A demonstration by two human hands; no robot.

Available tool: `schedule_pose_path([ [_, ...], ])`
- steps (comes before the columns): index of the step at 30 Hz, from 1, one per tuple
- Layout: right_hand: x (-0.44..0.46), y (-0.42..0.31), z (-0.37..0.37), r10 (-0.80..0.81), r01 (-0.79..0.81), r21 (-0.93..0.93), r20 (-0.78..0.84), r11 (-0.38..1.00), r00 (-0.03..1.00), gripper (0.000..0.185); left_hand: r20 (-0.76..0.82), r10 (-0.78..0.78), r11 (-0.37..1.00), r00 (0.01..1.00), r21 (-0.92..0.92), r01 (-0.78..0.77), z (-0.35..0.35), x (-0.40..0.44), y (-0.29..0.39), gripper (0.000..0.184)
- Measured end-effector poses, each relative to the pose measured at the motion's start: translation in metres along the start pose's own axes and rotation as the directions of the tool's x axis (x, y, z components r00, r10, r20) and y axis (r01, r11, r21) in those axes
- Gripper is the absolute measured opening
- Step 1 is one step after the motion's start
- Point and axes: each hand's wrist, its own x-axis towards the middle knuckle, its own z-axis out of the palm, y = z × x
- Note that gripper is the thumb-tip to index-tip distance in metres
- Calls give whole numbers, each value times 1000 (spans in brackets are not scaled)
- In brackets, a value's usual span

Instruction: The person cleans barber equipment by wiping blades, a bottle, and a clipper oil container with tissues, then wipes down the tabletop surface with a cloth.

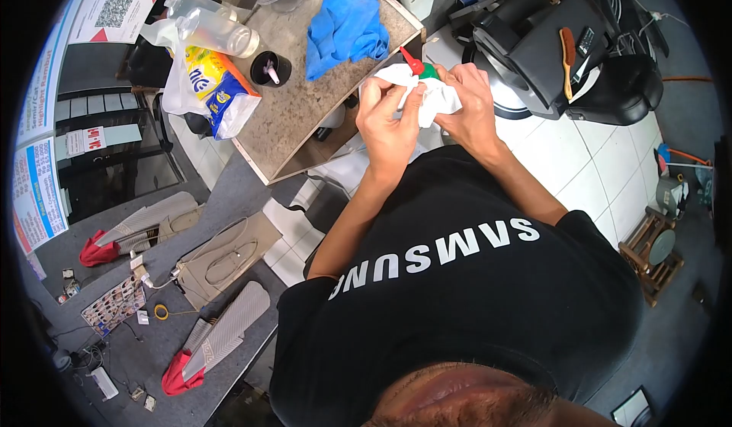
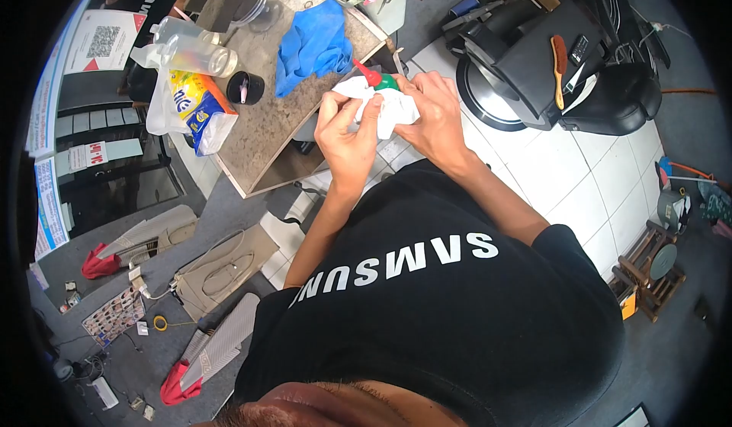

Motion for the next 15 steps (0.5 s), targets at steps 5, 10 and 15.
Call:
schedule_pose_path([
  [5,-3,5,0,10,-7,-62,48,998,999,56,78,297,942,952,137,-305,2,-5,-10,21],
  [10,-10,4,-11,25,-18,-101,73,995,997,55,168,251,927,953,241,-286,-2,1,0,20],
  [15,-16,5,-24,14,-2,-123,93,992,996,55,292,242,882,925,332,-335,-3,-2,3,18],
])
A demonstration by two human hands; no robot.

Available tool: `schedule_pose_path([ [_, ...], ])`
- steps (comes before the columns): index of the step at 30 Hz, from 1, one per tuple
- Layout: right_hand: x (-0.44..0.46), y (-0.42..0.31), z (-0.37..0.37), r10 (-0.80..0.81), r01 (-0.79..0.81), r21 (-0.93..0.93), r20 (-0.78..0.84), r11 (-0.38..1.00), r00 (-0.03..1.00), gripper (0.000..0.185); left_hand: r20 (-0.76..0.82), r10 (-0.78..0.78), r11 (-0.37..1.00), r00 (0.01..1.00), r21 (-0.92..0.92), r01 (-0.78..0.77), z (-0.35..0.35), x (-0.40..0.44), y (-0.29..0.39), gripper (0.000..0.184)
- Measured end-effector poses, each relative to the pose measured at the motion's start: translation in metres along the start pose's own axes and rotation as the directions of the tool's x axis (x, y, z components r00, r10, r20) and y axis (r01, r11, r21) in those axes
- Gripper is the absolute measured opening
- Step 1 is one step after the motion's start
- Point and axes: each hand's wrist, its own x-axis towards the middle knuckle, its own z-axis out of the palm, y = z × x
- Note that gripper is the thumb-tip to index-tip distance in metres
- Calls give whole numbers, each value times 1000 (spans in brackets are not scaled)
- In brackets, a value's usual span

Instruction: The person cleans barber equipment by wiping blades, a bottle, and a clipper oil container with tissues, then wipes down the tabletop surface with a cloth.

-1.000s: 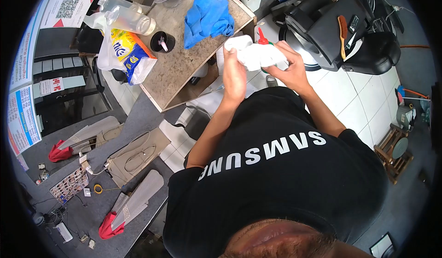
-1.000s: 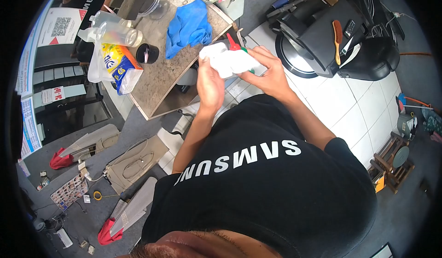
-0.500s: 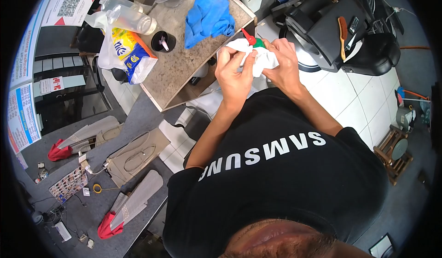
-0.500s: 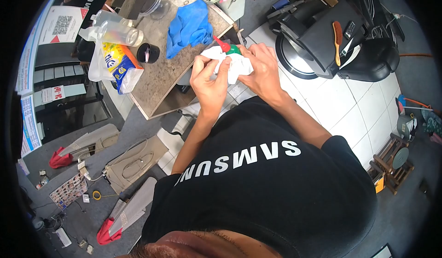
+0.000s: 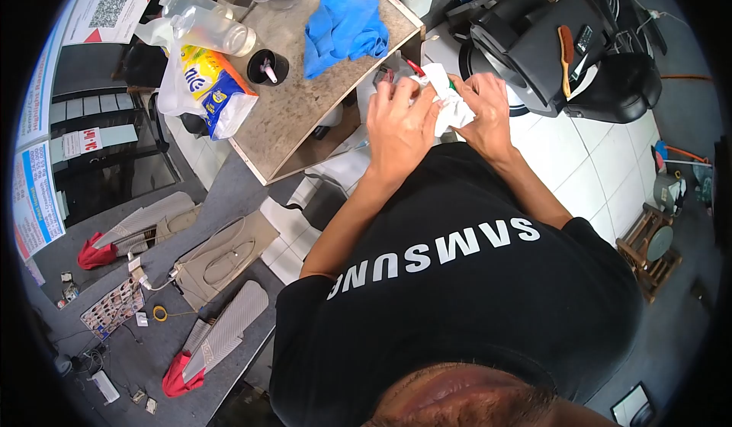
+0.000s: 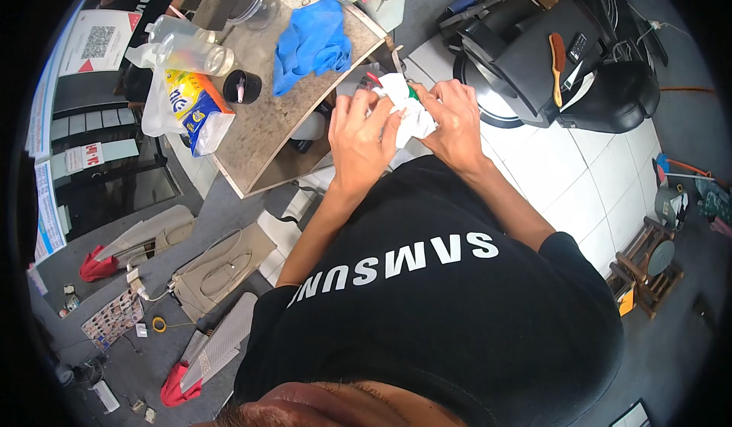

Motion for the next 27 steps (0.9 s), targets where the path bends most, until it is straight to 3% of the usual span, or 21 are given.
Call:
schedule_pose_path([
  [6,-13,15,1,-56,58,-50,46,997,997,57,295,-155,987,943,76,138,4,1,2,19],
  [9,-12,15,-3,-68,71,-73,49,995,996,57,323,-211,976,923,116,183,6,4,7,18],
  [15,-8,15,-3,43,-43,-3,-29,999,999,57,-42,-4,991,999,-137,-1,17,-9,-6,16],
  [16,-6,15,-6,74,-74,4,-33,997,997,57,-51,-87,969,995,-235,72,20,-15,-7,18],
  [18,-2,13,-12,104,-104,23,-21,994,994,57,-42,-245,882,969,-424,205,26,-29,-9,21],
  [21,-4,14,-6,82,-72,194,-43,978,996,52,191,-567,522,801,-670,528,34,-25,-19,30],
  [22,-4,13,-3,70,-64,255,-17,965,997,51,247,-528,424,813,-752,504,29,-18,-17,39],
  [24,-5,13,2,33,-48,357,48,933,998,49,397,-454,268,798,-793,547,27,-12,-16,39],
  [26,-6,14,8,156,-193,488,117,851,981,48,487,-384,139,785,-809,571,25,-9,-18,36],
  [27,-7,15,10,213,-264,544,157,796,964,48,438,-380,270,815,-790,550,30,-14,-22,34],
])
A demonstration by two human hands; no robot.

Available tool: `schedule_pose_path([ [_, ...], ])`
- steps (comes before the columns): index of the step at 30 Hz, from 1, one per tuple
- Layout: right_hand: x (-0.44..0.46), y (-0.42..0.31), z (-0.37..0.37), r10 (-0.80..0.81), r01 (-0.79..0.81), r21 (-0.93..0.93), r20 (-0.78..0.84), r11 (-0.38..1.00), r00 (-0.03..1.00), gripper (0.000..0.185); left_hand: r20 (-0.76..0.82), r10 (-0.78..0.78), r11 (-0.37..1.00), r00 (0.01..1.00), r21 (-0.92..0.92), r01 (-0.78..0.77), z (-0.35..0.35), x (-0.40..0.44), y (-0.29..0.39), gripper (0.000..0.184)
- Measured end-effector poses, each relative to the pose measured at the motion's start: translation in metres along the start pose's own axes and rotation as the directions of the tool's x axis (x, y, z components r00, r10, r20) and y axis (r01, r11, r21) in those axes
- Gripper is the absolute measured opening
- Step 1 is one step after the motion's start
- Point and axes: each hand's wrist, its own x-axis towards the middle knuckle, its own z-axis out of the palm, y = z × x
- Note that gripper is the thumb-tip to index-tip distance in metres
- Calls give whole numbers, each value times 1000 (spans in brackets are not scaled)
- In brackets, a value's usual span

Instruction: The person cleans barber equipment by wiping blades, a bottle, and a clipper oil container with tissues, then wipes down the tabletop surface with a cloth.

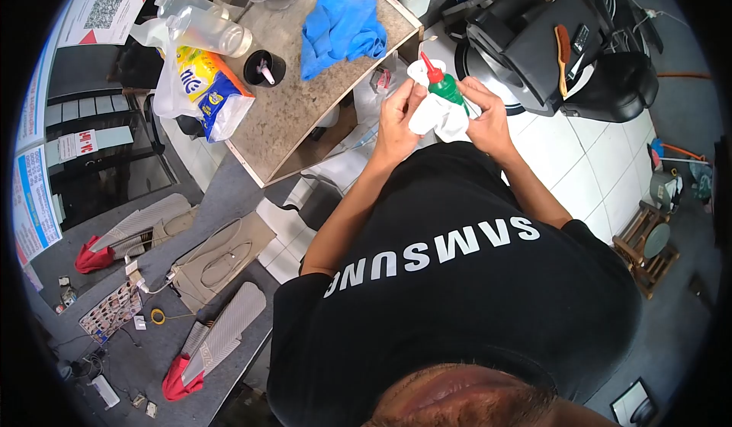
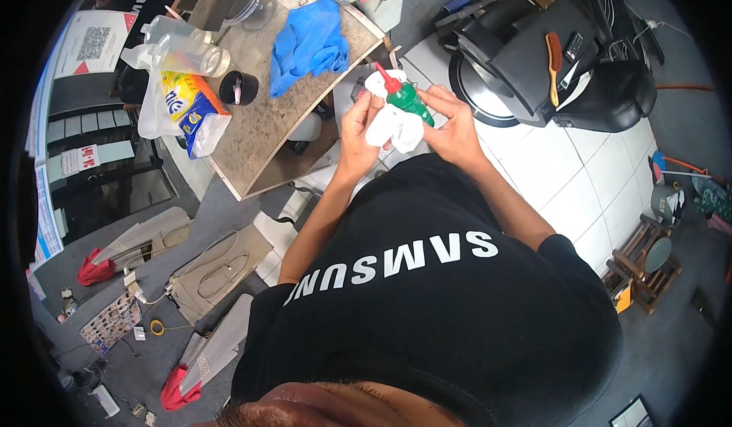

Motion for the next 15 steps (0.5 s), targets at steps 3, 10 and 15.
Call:
schedule_pose_path([
  [3,4,-10,-3,168,-170,-19,-94,985,981,47,-50,224,944,973,261,-204,-4,-3,-17,26],
  [10,2,-6,-8,-203,133,-504,-87,853,975,55,15,562,608,827,670,-425,15,1,8,17],
  [15,-3,15,-10,-286,194,-574,-74,795,955,54,388,459,507,799,624,-595,19,-9,19,19],
])
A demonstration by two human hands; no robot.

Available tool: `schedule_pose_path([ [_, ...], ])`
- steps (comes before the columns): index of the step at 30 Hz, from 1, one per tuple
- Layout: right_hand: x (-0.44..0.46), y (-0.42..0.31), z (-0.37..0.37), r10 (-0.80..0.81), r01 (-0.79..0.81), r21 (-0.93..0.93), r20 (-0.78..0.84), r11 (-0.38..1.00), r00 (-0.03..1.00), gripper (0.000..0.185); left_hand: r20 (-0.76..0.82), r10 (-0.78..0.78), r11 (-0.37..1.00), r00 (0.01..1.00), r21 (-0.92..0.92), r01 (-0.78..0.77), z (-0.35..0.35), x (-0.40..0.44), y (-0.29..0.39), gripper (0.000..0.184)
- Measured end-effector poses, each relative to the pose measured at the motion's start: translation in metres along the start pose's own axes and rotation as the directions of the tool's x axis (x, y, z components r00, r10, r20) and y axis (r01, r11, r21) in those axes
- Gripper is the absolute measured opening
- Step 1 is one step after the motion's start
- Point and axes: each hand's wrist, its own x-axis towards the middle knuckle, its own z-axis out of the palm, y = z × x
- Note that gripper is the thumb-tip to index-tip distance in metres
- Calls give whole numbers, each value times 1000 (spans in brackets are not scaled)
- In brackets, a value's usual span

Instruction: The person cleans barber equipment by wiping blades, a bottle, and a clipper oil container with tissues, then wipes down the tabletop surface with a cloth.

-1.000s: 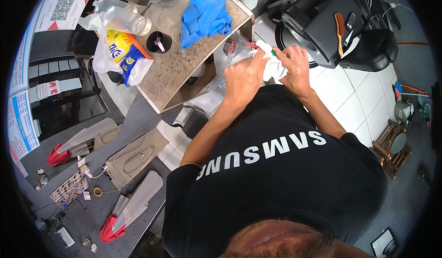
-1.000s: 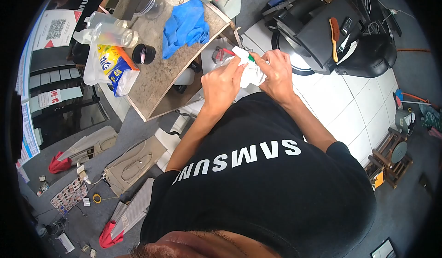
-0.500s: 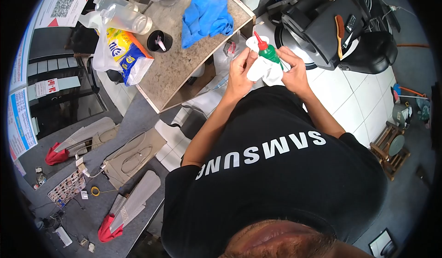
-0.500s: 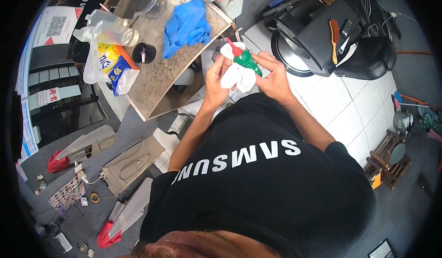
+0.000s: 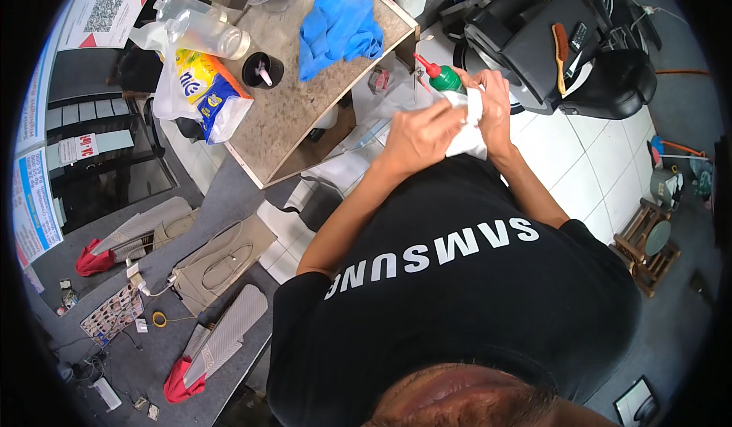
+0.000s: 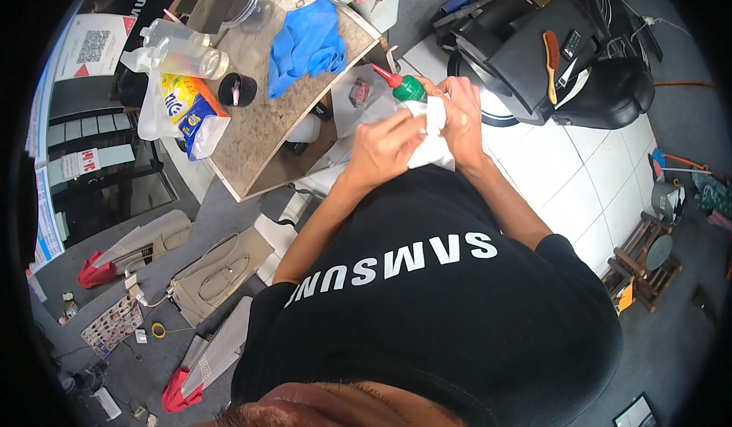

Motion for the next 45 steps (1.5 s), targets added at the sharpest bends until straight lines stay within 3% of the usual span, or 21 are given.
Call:
schedule_pose_path([
  [4,10,-21,-18,-13,12,30,30,999,999,48,-281,-154,987,947,8,162,4,8,-11,18],
  [7,5,-12,-15,-70,70,-14,27,997,997,47,-112,-144,979,983,128,158,-4,12,-9,23],
  [8,4,-13,-19,-83,84,-8,67,996,994,47,-72,-81,996,994,44,84,-6,8,-8,22],
  [11,3,-12,-16,-54,56,-58,40,997,998,47,-156,-87,996,984,19,91,-1,4,-2,21],
  [12,3,-13,-20,-45,49,-61,69,997,997,46,-223,-172,982,959,45,186,0,7,-2,21],
  [15,10,-21,-23,-91,92,-61,30,994,995,46,-111,-219,964,969,129,233,0,10,-2,22],
  [16,7,-15,-22,-70,74,-65,56,995,996,48,-79,-106,994,991,31,109,-3,6,-7,24],
  [19,5,-8,-19,-62,67,-96,51,993,997,52,-179,-147,989,973,7,151,4,3,-3,24],
  [20,6,-13,-22,-62,68,-90,66,994,996,54,-193,-244,965,950,45,257,0,8,2,23],
  [23,12,-23,-25,-79,83,-74,50,994,996,54,-95,-230,949,969,201,245,-4,8,-2,23],
  [26,10,-15,-21,-84,88,-97,45,991,995,52,-135,-126,983,983,120,142,-7,8,0,24],
  [29,10,-14,-21,-113,119,-110,56,987,992,52,-36,-260,923,965,285,260,-8,12,3,22],
  [32,9,-7,-16,-154,162,-126,71,979,986,51,24,-313,871,949,407,277,-6,12,5,20],
  [35,7,-4,-14,-160,170,-137,78,976,984,51,77,-367,860,927,409,306,-8,12,3,19],
  [41,6,2,-13,-148,154,-126,60,980,987,53,91,-452,846,887,358,394,-18,6,-8,21],
  [44,6,2,-18,-75,80,-81,59,994,995,50,-67,-504,791,861,365,491,-26,4,-17,21],
  [45,6,3,-20,-37,41,-63,58,997,998,50,-126,-487,818,864,280,502,-27,3,-21,21],
])
